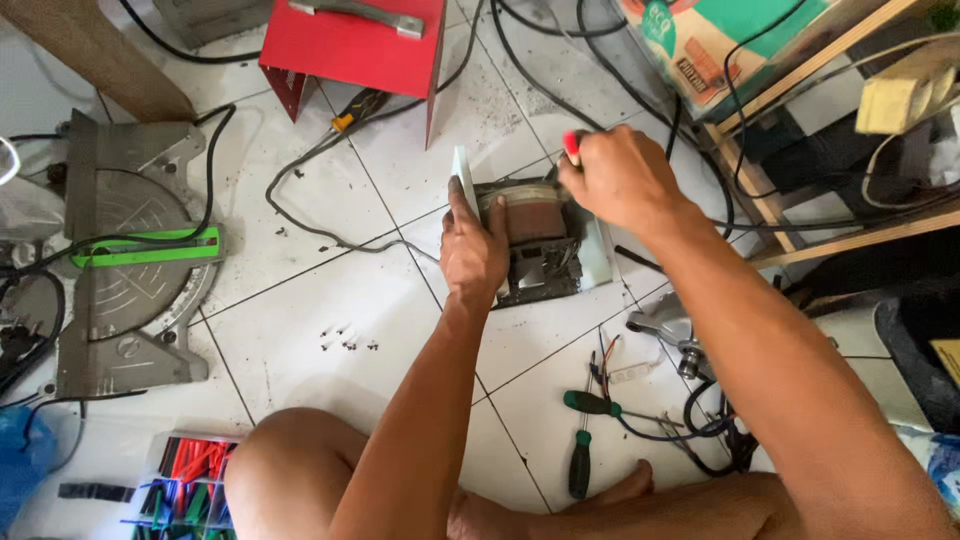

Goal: The person sits on the floor and uses a brush to clean the interior of a white electrical box containing a motor or transformer. They remove a red metal cover, brush the internal components, and then reposition the cover.

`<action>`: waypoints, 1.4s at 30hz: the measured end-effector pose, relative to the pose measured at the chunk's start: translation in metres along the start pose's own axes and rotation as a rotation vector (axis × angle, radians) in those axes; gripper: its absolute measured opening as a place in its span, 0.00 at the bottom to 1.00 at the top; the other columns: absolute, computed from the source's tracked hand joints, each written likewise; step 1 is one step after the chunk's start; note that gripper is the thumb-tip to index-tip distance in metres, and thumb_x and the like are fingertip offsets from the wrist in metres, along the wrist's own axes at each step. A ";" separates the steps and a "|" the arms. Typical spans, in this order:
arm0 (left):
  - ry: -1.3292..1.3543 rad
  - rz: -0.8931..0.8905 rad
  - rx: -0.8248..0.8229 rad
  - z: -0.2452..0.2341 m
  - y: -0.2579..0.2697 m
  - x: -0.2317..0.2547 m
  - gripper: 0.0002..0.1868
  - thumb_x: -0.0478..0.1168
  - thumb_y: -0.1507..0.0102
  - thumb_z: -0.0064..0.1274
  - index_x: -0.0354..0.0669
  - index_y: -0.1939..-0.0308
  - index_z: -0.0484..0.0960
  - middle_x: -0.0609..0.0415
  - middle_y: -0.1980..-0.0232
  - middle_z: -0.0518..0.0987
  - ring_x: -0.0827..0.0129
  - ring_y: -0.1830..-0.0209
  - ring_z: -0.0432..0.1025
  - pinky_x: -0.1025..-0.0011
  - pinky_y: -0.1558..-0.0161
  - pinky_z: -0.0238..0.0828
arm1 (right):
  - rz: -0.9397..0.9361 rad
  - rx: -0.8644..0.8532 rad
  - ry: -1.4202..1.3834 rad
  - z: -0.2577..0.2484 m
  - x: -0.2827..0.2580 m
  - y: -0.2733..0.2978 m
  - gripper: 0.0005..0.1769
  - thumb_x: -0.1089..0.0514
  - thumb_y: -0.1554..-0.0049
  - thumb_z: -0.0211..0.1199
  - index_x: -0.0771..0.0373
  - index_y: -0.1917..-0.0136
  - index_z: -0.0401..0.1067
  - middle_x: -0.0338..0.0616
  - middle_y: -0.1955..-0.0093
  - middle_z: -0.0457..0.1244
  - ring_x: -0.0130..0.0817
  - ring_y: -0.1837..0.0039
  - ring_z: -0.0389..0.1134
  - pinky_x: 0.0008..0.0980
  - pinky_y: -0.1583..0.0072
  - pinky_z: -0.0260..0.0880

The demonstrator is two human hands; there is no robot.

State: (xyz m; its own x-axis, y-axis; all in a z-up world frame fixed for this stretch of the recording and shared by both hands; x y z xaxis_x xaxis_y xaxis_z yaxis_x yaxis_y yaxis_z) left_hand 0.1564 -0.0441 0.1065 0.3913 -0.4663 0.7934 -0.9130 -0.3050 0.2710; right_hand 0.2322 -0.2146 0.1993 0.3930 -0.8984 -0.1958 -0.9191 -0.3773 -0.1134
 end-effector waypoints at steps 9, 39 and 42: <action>-0.011 -0.003 -0.034 0.003 0.003 -0.006 0.40 0.66 0.30 0.36 0.52 0.20 0.48 0.32 0.35 0.72 0.34 0.37 0.72 0.40 0.40 0.71 | 0.074 -0.093 0.182 0.044 0.020 0.004 0.22 0.46 0.38 0.59 0.61 0.68 0.74 0.49 0.73 0.66 0.50 0.66 0.73 0.44 0.66 0.69; -0.010 0.030 0.026 0.007 -0.002 -0.013 0.39 0.65 0.30 0.39 0.50 0.21 0.54 0.34 0.41 0.76 0.33 0.41 0.74 0.40 0.43 0.73 | 0.498 0.399 -0.376 0.057 -0.070 0.198 0.13 0.54 0.36 0.60 0.57 0.42 0.79 0.52 0.54 0.71 0.57 0.55 0.73 0.50 0.56 0.74; -0.005 0.052 0.043 0.011 -0.003 -0.014 0.39 0.66 0.30 0.39 0.52 0.21 0.52 0.35 0.41 0.75 0.33 0.40 0.73 0.40 0.42 0.72 | 0.503 0.265 -0.249 0.048 -0.083 0.194 0.12 0.61 0.40 0.62 0.60 0.43 0.76 0.56 0.56 0.70 0.67 0.57 0.72 0.63 0.54 0.74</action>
State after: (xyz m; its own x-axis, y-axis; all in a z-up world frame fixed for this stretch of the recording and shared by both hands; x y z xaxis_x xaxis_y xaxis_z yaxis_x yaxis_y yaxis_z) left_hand 0.1547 -0.0455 0.0887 0.3441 -0.4863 0.8032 -0.9263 -0.3160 0.2055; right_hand 0.0229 -0.2024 0.1464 -0.0628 -0.8604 -0.5057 -0.9677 0.1765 -0.1802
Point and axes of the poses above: each hand's wrist, its own y-axis away from the middle knuckle, its own z-axis out of the palm, x = y × z, the point moved 1 cm from there along -y, towards the middle knuckle
